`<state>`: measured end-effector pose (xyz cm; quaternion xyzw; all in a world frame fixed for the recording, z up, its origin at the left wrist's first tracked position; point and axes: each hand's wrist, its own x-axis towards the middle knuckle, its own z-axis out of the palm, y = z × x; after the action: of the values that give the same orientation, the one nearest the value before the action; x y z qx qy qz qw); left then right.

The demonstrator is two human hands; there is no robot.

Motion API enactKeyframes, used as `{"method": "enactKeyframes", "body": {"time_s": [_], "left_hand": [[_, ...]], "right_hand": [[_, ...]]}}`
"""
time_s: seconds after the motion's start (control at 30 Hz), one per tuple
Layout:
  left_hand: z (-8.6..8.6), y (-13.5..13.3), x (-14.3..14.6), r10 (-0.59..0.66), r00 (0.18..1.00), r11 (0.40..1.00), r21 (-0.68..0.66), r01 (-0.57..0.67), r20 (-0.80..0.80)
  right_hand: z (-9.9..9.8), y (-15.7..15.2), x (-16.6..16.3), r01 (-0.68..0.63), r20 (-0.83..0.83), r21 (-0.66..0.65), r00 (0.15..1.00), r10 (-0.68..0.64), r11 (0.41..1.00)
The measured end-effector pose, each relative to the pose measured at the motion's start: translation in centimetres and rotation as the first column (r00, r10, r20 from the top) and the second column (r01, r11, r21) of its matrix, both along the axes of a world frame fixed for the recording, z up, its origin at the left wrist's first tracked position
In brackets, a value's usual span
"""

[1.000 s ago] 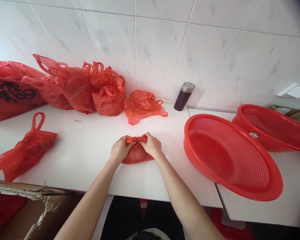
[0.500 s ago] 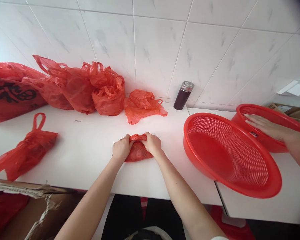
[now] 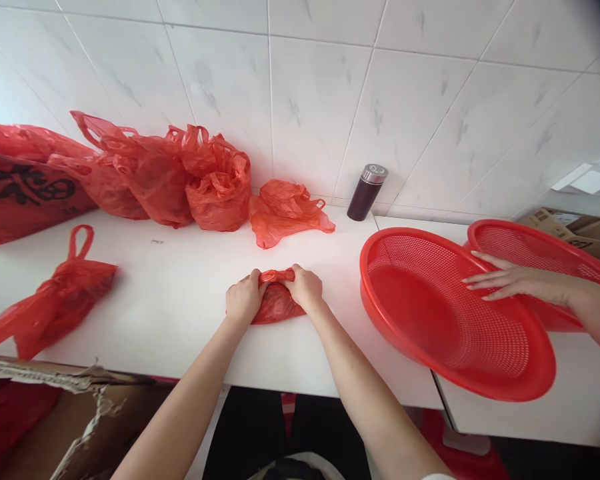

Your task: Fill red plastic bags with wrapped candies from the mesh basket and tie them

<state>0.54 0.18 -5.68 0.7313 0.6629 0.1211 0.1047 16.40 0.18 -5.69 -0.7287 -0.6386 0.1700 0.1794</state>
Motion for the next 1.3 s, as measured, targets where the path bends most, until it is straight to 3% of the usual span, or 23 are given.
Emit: {"method": "enactKeyframes", "body": {"time_s": [0.13, 0.2, 0.23, 0.3, 0.37, 0.57, 0.67, 0.8, 0.9, 0.97, 1.03, 1.1, 1.13, 1.2, 1.3], "left_hand": [[0.0, -0.4, -0.9, 0.003, 0.984, 1.0, 0.003, -0.004, 0.177], [0.1, -0.8, -1.6, -0.013, 0.954, 1.0, -0.009, 0.016, 0.299], [0.2, -0.9, -2.0, -0.02, 0.932, 0.999, -0.016, 0.027, 0.363], [0.3, -1.2, -2.5, -0.022, 0.877, 0.999, -0.027, 0.039, 0.48], [0.3, -1.4, -2.9, 0.003, 0.822, 0.999, -0.036, 0.021, 0.569], [0.4, -2.9, -4.3, 0.245, 0.705, 0.969, -0.139, -0.205, 0.665], [0.7, -4.3, -4.5, 0.303, 0.628, 0.951, -0.189, -0.244, 0.717], [0.9, -5.4, -4.3, 0.3, 0.536, 0.952, -0.218, -0.212, 0.789], [1.4, -5.1, -4.8, 0.317, 0.515, 0.936, -0.174, -0.307, 0.796], [2.2, -4.9, -5.0, 0.313, 0.514, 0.897, -0.071, -0.436, 0.799], [3.2, -4.6, -4.4, 0.238, 0.602, 0.877, 0.099, -0.471, 0.762], [4.1, -4.3, -2.9, 0.08, 0.814, 0.937, 0.235, -0.258, 0.575], [4.4, -4.0, -2.0, -0.016, 0.895, 0.967, 0.233, -0.099, 0.445], [4.8, -3.2, -0.3, -0.16, 0.956, 0.985, 0.1, 0.139, 0.246], [5.8, -1.5, 0.3, -0.172, 0.961, 0.978, -0.08, 0.193, 0.218]], "right_hand": [[0.4, -0.5, 0.8, -0.014, -0.07, 0.026, 0.997, 0.016, 1.0], [0.6, -1.1, 1.7, -0.064, -0.233, 0.052, 0.97, 0.075, 0.997], [0.6, -1.3, 2.2, -0.083, -0.384, 0.075, 0.917, 0.105, 0.994], [0.4, -1.7, 3.1, -0.066, -0.697, 0.124, 0.704, 0.134, 0.99], [0.0, -1.7, 3.6, 0.012, -0.856, 0.141, 0.504, 0.116, 0.99], [-1.3, -1.0, 3.6, 0.285, -0.937, 0.131, 0.35, 0.024, 0.949], [-1.3, -0.8, 3.6, 0.384, -0.957, 0.112, 0.29, -0.005, 0.916], [-1.0, -1.0, 3.8, 0.41, -0.964, 0.113, 0.267, -0.001, 0.905], [-0.8, -1.2, 4.0, 0.353, -0.963, 0.122, 0.268, 0.025, 0.927], [-0.6, -1.3, 4.1, 0.307, -0.965, 0.123, 0.26, 0.041, 0.944], [-0.5, -1.4, 4.1, 0.267, -0.967, 0.122, 0.248, 0.054, 0.956], [-0.3, -1.5, 4.0, 0.236, -0.969, 0.119, 0.237, 0.061, 0.964], [-0.3, -1.5, 4.0, 0.227, -0.971, 0.117, 0.232, 0.062, 0.967], [-0.3, -1.5, 4.0, 0.233, -0.974, 0.108, 0.221, 0.056, 0.966], [-0.6, -1.4, 4.4, 0.286, -0.982, 0.085, 0.186, 0.031, 0.955]]}}
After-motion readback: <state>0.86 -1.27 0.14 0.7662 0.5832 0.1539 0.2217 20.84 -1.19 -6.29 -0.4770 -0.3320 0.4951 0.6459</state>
